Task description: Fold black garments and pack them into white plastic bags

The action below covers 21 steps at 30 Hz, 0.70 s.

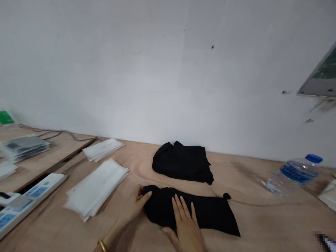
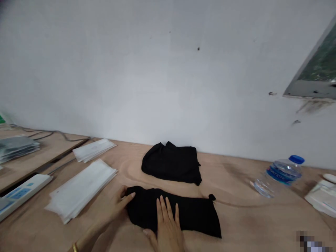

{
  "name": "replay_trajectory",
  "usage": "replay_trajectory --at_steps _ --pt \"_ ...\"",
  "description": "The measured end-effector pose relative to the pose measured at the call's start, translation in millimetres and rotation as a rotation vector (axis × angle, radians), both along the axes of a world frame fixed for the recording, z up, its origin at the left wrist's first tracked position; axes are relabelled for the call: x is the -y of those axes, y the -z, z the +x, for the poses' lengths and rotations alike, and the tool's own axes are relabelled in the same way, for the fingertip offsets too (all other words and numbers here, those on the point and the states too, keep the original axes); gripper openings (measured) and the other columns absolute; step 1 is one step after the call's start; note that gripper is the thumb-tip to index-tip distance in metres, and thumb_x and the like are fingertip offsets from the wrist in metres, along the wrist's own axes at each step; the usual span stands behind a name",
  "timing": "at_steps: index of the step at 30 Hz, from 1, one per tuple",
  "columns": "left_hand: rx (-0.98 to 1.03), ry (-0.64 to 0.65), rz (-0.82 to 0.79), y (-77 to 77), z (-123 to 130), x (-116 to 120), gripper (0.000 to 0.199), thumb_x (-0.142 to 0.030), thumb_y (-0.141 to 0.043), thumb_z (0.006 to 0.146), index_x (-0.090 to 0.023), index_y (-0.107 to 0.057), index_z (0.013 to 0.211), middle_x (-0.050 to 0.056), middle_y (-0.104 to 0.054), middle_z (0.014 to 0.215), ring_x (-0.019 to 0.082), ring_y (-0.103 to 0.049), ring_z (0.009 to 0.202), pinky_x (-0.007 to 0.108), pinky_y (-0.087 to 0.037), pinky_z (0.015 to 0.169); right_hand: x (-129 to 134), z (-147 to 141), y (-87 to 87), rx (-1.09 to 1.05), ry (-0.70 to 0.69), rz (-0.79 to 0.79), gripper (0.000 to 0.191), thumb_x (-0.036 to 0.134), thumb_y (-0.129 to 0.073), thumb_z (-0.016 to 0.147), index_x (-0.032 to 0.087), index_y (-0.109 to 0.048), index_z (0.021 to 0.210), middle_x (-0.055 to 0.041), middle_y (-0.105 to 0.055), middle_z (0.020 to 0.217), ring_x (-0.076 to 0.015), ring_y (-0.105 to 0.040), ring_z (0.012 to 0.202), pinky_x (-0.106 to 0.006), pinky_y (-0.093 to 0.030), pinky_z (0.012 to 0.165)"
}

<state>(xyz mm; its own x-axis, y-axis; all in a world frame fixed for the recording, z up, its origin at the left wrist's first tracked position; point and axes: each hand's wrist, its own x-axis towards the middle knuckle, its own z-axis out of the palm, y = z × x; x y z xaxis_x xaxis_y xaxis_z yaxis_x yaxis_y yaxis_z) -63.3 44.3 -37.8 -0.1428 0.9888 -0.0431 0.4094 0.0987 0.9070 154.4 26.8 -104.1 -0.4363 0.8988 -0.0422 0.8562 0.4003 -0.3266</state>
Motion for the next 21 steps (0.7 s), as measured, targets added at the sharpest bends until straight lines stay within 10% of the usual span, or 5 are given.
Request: replay_trajectory --at_steps 6,10,16,21 --pt "0.33 -0.115 0.053 3.5 50 -1 0.034 -0.034 -0.068 0.058 -0.017 -0.062 0.087 0.008 -0.07 0.086 0.03 -0.065 0.088 0.042 -0.051 0.081 1 -1 -8.9 -0.075 -0.009 0.029 0.081 0.066 -0.033 0.086 0.013 -0.018 0.145 -0.0079 -0.014 0.154 -0.0313 -0.012 0.141 -0.06 -0.01 0.112" --pt "0.412 0.043 0.152 17.7 95 11 0.051 -0.03 -0.066 0.063 -0.018 -0.055 0.112 0.009 -0.067 0.104 0.025 -0.065 0.095 0.041 -0.05 0.088 6 -2 -2.7 -0.109 0.074 0.051 0.054 0.049 -0.046 0.087 0.015 -0.055 0.128 -0.015 -0.054 0.134 -0.0334 -0.045 0.126 -0.055 -0.023 0.109" --pt "-0.025 0.139 0.331 54.8 92 48 0.041 -0.019 -0.061 0.073 -0.025 -0.06 0.113 0.008 -0.06 0.112 0.024 -0.056 0.106 0.04 -0.046 0.093 11 52 4.8 -0.152 0.057 0.03 0.035 0.03 -0.058 0.076 0.02 -0.067 0.109 -0.0091 -0.068 0.114 -0.0291 -0.06 0.108 -0.044 -0.038 0.101" --pt "-0.172 0.182 0.331 71.0 92 49 0.025 -0.027 -0.051 0.084 -0.028 -0.065 0.104 0.005 -0.059 0.096 0.02 -0.057 0.09 0.033 -0.049 0.081 -22 69 -37.7 -0.44 0.2 0.163 0.029 0.033 -0.04 0.091 0.023 -0.067 0.091 -0.0054 -0.07 0.092 -0.0217 -0.064 0.089 -0.034 -0.049 0.079"
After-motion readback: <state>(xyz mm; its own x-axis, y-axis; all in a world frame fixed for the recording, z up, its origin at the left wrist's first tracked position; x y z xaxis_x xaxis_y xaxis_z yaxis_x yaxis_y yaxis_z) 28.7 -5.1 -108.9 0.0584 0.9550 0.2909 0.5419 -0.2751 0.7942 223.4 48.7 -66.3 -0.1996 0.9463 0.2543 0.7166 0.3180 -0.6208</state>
